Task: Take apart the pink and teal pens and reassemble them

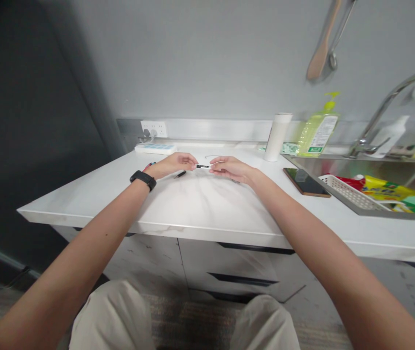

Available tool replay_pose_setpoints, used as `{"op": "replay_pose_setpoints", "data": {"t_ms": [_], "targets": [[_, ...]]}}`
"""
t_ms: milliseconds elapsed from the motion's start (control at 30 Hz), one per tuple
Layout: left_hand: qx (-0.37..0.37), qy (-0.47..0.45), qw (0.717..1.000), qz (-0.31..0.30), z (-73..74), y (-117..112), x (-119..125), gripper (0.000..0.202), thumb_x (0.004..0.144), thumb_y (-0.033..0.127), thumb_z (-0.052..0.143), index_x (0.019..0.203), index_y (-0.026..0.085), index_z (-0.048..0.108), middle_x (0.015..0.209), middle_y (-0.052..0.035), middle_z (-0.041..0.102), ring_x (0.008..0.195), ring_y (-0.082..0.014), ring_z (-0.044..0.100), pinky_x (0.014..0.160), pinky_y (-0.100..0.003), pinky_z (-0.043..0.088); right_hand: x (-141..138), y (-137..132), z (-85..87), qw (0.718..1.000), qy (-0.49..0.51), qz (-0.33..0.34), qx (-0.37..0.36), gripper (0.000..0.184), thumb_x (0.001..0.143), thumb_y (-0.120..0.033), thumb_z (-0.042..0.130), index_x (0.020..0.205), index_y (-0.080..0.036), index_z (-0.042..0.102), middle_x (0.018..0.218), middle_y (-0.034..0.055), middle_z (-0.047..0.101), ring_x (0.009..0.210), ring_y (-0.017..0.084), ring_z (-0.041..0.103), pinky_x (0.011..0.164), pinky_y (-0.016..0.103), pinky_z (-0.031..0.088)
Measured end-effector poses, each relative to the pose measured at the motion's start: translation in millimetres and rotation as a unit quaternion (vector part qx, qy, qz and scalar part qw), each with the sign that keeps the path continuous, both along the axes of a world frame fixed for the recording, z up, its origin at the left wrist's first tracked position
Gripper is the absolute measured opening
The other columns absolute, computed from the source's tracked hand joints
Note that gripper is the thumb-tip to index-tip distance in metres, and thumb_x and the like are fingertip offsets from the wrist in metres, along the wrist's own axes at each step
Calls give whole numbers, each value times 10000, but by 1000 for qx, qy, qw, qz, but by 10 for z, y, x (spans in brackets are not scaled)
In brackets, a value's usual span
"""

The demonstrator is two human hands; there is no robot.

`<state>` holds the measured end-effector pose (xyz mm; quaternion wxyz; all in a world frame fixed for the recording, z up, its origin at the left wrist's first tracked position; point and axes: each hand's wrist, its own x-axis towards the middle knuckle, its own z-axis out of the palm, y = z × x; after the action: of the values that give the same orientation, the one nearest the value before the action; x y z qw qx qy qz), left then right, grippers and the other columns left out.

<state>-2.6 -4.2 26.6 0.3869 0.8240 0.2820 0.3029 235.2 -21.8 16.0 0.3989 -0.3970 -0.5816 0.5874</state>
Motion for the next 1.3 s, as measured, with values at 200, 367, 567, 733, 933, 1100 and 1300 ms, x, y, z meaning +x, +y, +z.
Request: {"op": "replay_pose_setpoints", "data": {"t_ms": [200,367,567,733,933,1100,1300], "targets": [[-22,-3,1000,-1,-27,41,-11,318,691,331,713,914,118,637,777,-41,665,709,-114,583,709,-270,432,-41,-9,-12,999,6,18,31,237,623,-80,737,827,-165,651,758,4,657,759,102,635,701,202,503],[-36,40,998,-12,-47,27,12,314,712,371,701,899,127,640,738,-35,665,704,-122,595,678,-260,421,-87,-5,16,994,21,-31,98,304,583,-171,768,859,-195,642,782,-23,645,748,91,581,704,232,434],[-80,68,992,-67,-51,-34,52,317,715,371,707,922,138,651,840,-56,679,798,-136,620,706,-256,429,-92,-3,23,991,43,-27,124,390,550,-161,764,910,-213,624,874,-16,672,759,102,571,723,264,399],[-87,67,993,-52,-53,-51,90,307,705,369,714,884,130,645,793,-48,675,758,-130,619,678,-248,417,-124,-17,9,990,54,14,127,386,530,-127,762,886,-209,636,858,-12,687,753,113,581,790,301,413],[-111,30,992,-59,-73,-31,94,344,649,352,765,846,137,583,733,-15,653,693,-117,616,705,-266,421,-158,-40,20,987,68,37,143,377,542,-138,772,890,-206,644,837,-13,693,780,125,600,851,332,415],[-133,61,987,-65,-64,-27,58,358,665,403,748,859,143,597,730,-3,623,629,-98,578,640,-252,404,-157,-19,-6,986,67,28,147,381,543,-163,784,894,-206,642,839,-14,693,763,116,601,834,316,425],[-151,77,981,-96,-69,-27,31,343,696,414,716,868,152,578,707,12,574,564,-72,483,583,-237,359,-163,-15,-14,986,48,23,155,389,537,-199,789,897,-201,641,830,-9,690,759,117,604,816,307,436]]}}
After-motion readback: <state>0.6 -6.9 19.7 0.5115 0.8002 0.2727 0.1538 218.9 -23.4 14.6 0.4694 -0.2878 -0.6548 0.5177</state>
